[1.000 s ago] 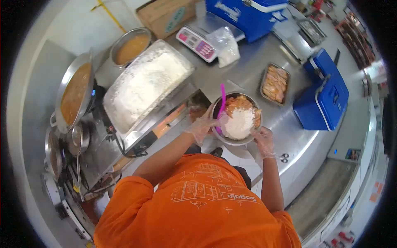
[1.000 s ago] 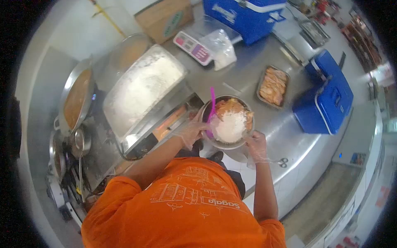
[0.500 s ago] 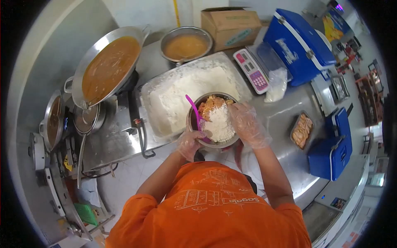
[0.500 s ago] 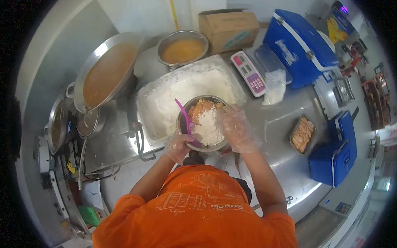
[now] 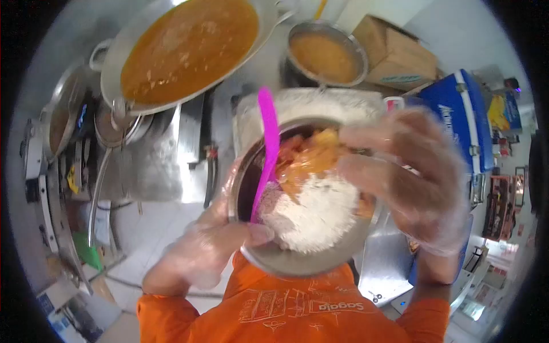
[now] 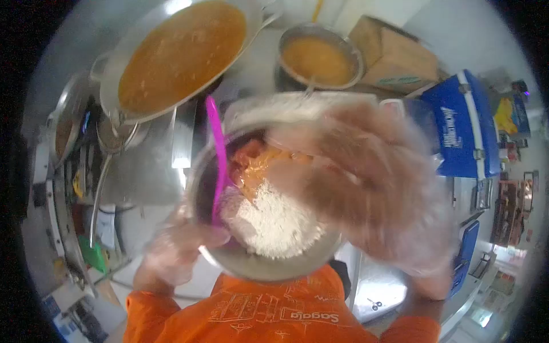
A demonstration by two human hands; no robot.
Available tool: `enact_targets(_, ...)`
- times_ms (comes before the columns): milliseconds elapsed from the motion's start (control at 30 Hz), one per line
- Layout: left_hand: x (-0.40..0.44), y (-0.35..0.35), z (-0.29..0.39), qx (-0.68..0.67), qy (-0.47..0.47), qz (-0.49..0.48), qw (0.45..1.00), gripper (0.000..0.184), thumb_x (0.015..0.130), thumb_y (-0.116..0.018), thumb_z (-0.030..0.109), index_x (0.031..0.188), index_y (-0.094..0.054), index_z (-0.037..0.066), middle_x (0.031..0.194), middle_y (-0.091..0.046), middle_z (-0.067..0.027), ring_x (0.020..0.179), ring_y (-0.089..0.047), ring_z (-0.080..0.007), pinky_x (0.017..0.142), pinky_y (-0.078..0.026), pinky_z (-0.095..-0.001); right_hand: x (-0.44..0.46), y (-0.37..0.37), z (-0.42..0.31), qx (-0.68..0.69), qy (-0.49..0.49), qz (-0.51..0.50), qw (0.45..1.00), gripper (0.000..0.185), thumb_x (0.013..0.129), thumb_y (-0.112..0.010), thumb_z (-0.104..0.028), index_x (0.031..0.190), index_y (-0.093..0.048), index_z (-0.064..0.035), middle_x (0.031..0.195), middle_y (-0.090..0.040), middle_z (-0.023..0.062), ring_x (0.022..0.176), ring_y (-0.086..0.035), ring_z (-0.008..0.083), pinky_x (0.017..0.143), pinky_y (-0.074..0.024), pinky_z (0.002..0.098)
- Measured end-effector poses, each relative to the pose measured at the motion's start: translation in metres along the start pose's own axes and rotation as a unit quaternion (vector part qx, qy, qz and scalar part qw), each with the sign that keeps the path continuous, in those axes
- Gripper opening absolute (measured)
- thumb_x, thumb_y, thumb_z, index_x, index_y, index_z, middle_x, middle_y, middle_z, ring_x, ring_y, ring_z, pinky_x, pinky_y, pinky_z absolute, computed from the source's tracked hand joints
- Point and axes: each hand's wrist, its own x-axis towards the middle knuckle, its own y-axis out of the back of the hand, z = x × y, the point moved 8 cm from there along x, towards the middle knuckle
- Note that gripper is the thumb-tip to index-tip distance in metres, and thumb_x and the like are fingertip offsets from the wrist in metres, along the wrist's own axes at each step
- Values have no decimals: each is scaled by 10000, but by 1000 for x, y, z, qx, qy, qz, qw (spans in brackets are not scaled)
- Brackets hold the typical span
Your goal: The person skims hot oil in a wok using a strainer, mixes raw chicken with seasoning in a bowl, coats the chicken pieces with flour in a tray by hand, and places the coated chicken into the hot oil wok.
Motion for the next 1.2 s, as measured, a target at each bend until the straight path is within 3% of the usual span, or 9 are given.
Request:
enact_targets(100, 0, 10, -7, -34, 8, 5, 999, 1044, 722, -604, -59, 1605, -117, 211, 1512, -381, -176, 1352, -438, -335, 1148, -349, -473, 43, -30, -31, 47, 106, 41, 992, 227, 805, -769, -248, 1003, -723, -148, 969, -733, 72, 1002, -673, 195, 897, -562, 357)
enact_targets(267, 2, 5, -15, -67, 6, 1, 998, 1047, 730, -608, -49, 1608, -109, 228, 1511, -388, -164, 1352, -437, -332, 1148, -343, -470, 58, -39, -34, -116, 133, -169, 970, 233, 795, -782, -236, 977, -711, -109, 949, -717, 61, 978, -668, 183, 949, -545, 372)
enact_targets(400, 5, -10, -21, -83, -4, 7, 997, 1050, 736, -611, -40, 1610, -102, 241, 1509, -393, -155, 1352, -436, -330, 1148, -338, -468, 36, -41, -19, -117, 203, -205, 950, 258, 764, -746, -203, 992, -702, -89, 892, -658, 39, 903, -627, 178, 866, -494, 360)
enact_targets(700, 77, -16, -88, -75, -45, 111, 990, 1068, 769, -625, -8, 1610, -55, 320, 1446, -456, -159, 1262, -509, -321, 1117, -359, -475, -64, 0, 64, -170, 206, 2, 964, 305, 767, -675, -168, 1054, -696, -63, 768, -548, 0, 762, -562, 176, 680, -408, 344)
enact_targets(800, 127, 28, -127, 42, -236, 67, 969, 581, 805, -661, -14, 1334, -560, 206, 1258, -613, -181, 1088, -634, -320, 1016, -452, -384, -102, 12, 95, -195, 140, 20, 971, 316, 771, -673, -140, 1072, -694, -46, 754, -540, 8, 743, -561, 187, 682, -418, 364)
enact_targets(967, 161, 42, -156, 241, -323, 179, 898, 239, 738, -706, -65, 902, -745, 105, 1181, -653, -201, 1054, -661, -337, 951, -507, -352, -168, -15, 142, -141, 50, 33, 988, 386, 811, -648, -96, 1188, -651, -16, 732, -533, 30, 670, -567, 202, 575, -435, 369)
enact_targets(1033, 139, 15, -139, 414, -332, 218, 819, 226, 741, -709, -60, 901, -743, 96, 1192, -655, -195, 1059, -664, -324, 924, -525, -331, -181, -34, 149, -119, 15, 15, 993, 404, 831, -628, -79, 1229, -626, -11, 718, -534, 50, 636, -576, 216, 531, -447, 374)
enact_targets(1100, 161, 19, -149, 304, -373, 157, 862, 660, 771, -591, -81, 1343, -359, 152, 1108, -631, -149, 1025, -627, -275, 951, -501, -381, -186, -54, 150, -105, -23, -23, 994, 409, 851, -607, -63, 1256, -603, -7, 703, -533, 71, 602, -584, 231, 496, -457, 379)
enact_targets(1200, 163, -5, -143, -44, -267, 109, 957, 905, 788, -528, -89, 1564, -161, 200, 1093, -597, -119, 1011, -607, -255, 968, -491, -416, -180, -53, 126, -75, -35, 0, 997, 284, 864, -627, -52, 1143, -618, -2, 695, -533, 71, 609, -580, 251, 487, -433, 396)
